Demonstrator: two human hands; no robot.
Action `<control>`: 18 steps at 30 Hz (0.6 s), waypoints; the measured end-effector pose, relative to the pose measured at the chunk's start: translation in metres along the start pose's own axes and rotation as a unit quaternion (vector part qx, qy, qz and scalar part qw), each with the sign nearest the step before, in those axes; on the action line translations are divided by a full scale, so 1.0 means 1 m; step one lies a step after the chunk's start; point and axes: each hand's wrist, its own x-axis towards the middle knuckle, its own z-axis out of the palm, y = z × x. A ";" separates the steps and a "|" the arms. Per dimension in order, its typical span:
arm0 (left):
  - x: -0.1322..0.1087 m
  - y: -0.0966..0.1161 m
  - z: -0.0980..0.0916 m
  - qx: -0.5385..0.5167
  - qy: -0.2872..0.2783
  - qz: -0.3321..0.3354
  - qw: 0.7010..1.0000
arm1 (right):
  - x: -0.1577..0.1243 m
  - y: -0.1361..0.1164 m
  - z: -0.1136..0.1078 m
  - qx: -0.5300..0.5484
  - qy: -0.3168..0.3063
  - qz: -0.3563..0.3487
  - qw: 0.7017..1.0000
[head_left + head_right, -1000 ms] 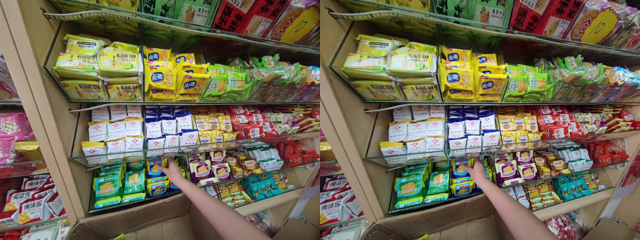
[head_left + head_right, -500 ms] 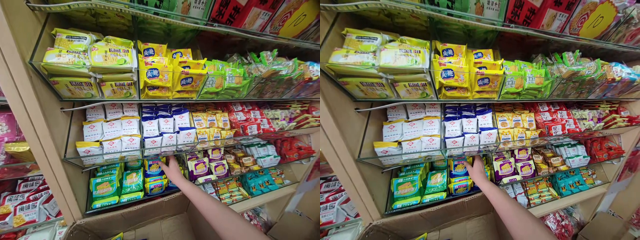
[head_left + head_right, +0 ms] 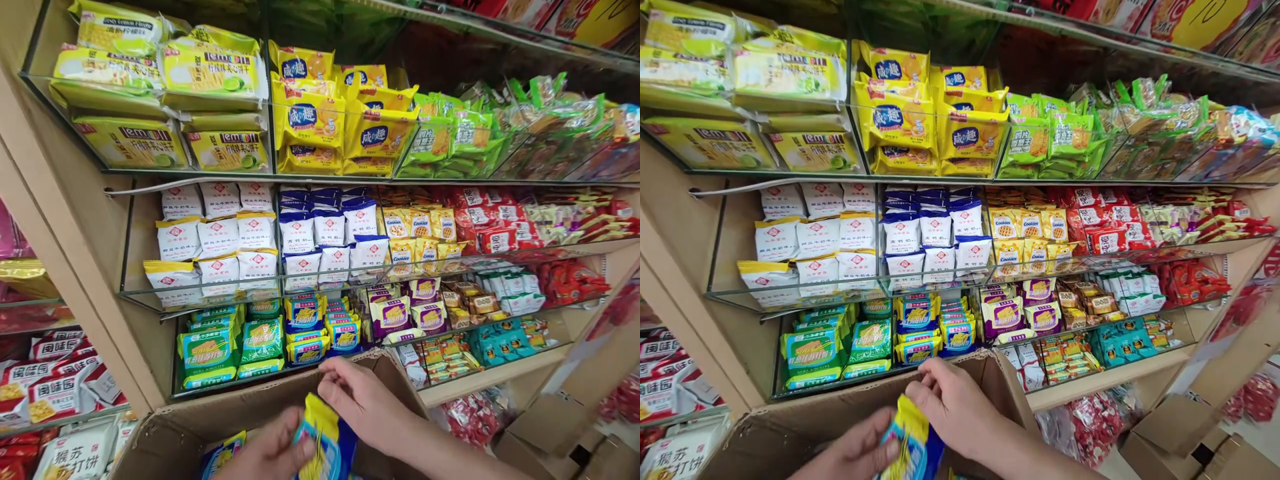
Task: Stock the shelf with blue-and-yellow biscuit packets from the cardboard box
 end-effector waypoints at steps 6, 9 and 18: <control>0.022 0.023 0.021 -0.212 0.229 0.019 0.950 | 0.010 0.011 0.006 -0.061 0.051 0.013 0.997; 0.027 0.015 0.036 -0.293 0.327 0.029 0.898 | 0.011 0.017 0.008 -0.049 0.104 0.057 0.992; 0.020 0.007 0.024 -0.106 0.309 0.056 0.943 | -0.002 0.019 0.001 0.048 0.054 0.054 0.996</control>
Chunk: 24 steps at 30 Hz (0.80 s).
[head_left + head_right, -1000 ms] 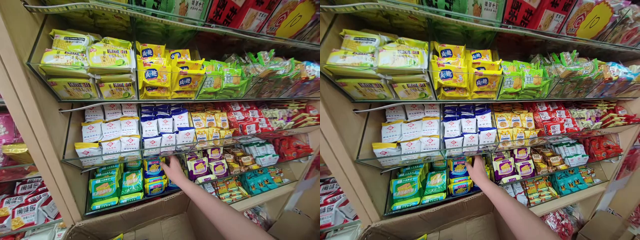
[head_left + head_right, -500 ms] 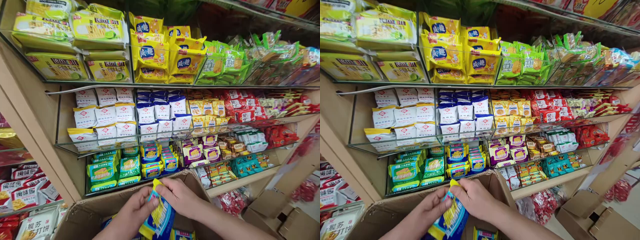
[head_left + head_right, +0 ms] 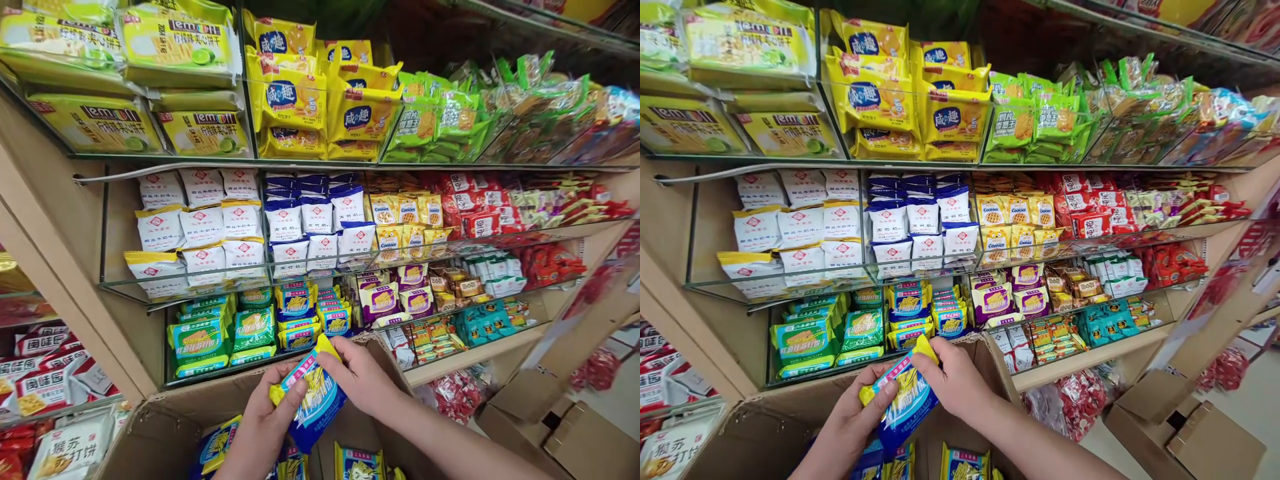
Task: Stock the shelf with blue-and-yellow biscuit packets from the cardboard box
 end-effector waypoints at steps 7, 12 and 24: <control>-0.001 0.011 -0.009 0.169 -0.080 0.035 0.982 | -0.022 -0.005 -0.020 0.069 -0.092 0.020 0.993; 0.012 0.027 -0.003 0.248 -0.167 0.060 0.952 | -0.027 0.002 -0.026 0.035 -0.019 0.015 0.999; 0.092 0.074 0.049 0.591 -0.150 0.286 0.739 | -0.006 0.026 -0.065 -0.045 0.191 -0.030 0.980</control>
